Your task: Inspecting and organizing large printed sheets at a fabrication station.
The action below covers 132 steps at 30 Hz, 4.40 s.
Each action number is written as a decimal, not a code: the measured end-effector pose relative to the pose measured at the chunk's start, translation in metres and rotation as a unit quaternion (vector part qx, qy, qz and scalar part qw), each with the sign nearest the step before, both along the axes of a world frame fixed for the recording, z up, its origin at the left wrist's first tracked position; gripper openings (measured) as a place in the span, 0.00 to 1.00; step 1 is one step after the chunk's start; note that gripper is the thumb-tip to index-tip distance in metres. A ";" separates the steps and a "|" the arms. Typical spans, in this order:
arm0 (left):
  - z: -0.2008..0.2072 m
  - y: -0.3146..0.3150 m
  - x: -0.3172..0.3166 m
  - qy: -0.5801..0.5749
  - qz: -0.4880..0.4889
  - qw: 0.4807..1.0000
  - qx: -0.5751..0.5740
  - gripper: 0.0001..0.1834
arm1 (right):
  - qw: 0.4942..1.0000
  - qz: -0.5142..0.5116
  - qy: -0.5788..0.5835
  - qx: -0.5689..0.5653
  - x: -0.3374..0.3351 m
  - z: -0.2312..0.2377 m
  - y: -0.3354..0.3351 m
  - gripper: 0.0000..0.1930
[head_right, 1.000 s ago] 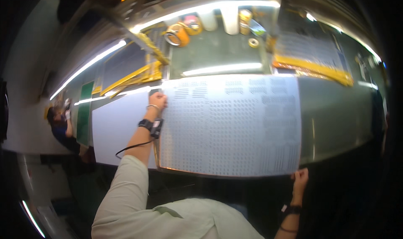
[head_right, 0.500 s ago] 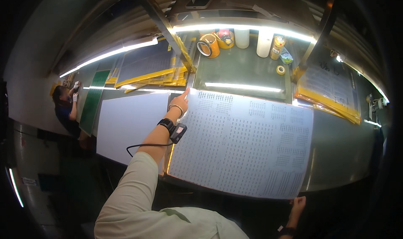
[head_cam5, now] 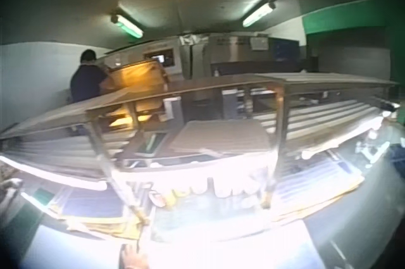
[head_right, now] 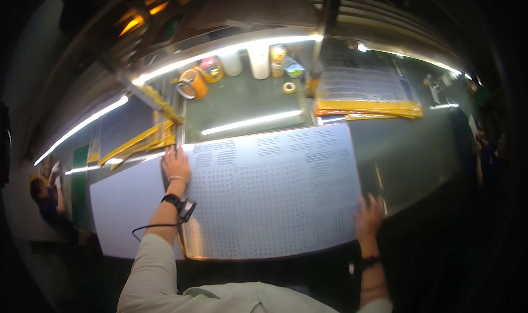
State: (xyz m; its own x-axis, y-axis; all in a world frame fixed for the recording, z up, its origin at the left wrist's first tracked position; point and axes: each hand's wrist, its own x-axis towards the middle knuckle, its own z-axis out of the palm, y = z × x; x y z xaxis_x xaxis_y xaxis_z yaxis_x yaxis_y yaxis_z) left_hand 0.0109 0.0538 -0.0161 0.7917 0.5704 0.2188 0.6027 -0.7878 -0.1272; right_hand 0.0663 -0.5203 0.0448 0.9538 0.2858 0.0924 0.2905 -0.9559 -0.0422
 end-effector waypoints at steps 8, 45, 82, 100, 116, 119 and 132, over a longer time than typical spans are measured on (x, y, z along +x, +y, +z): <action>-0.002 -0.006 0.015 0.011 -0.039 0.998 -0.056 0.25 | 0.996 0.036 -0.084 0.025 0.191 -0.048 0.076 0.25; -0.027 -0.180 -0.262 -0.374 0.401 0.687 -0.477 0.21 | 0.951 0.264 0.137 0.086 -0.116 -0.020 0.067 0.28; -0.033 -0.227 -0.294 -0.228 0.242 0.137 -0.933 0.15 | 0.932 0.316 0.156 -0.086 0.196 -0.056 0.200 0.44; 0.088 -0.047 -0.381 -0.854 0.163 0.205 -0.449 0.11 | 0.481 0.018 0.779 0.401 -0.067 0.015 0.442 0.31; 0.142 -0.065 -0.368 -0.758 -0.183 -0.040 -0.625 0.48 | 0.502 0.825 0.246 0.082 -0.164 0.161 0.455 0.24; 0.088 -0.082 -0.340 -0.842 0.049 -0.005 -0.537 0.43 | 0.510 0.808 0.265 -0.126 -0.178 0.113 0.449 0.31; 0.054 -0.086 -0.345 -0.813 0.008 -0.049 -0.581 0.45 | 0.660 0.722 0.206 -0.020 -0.264 0.039 0.454 0.13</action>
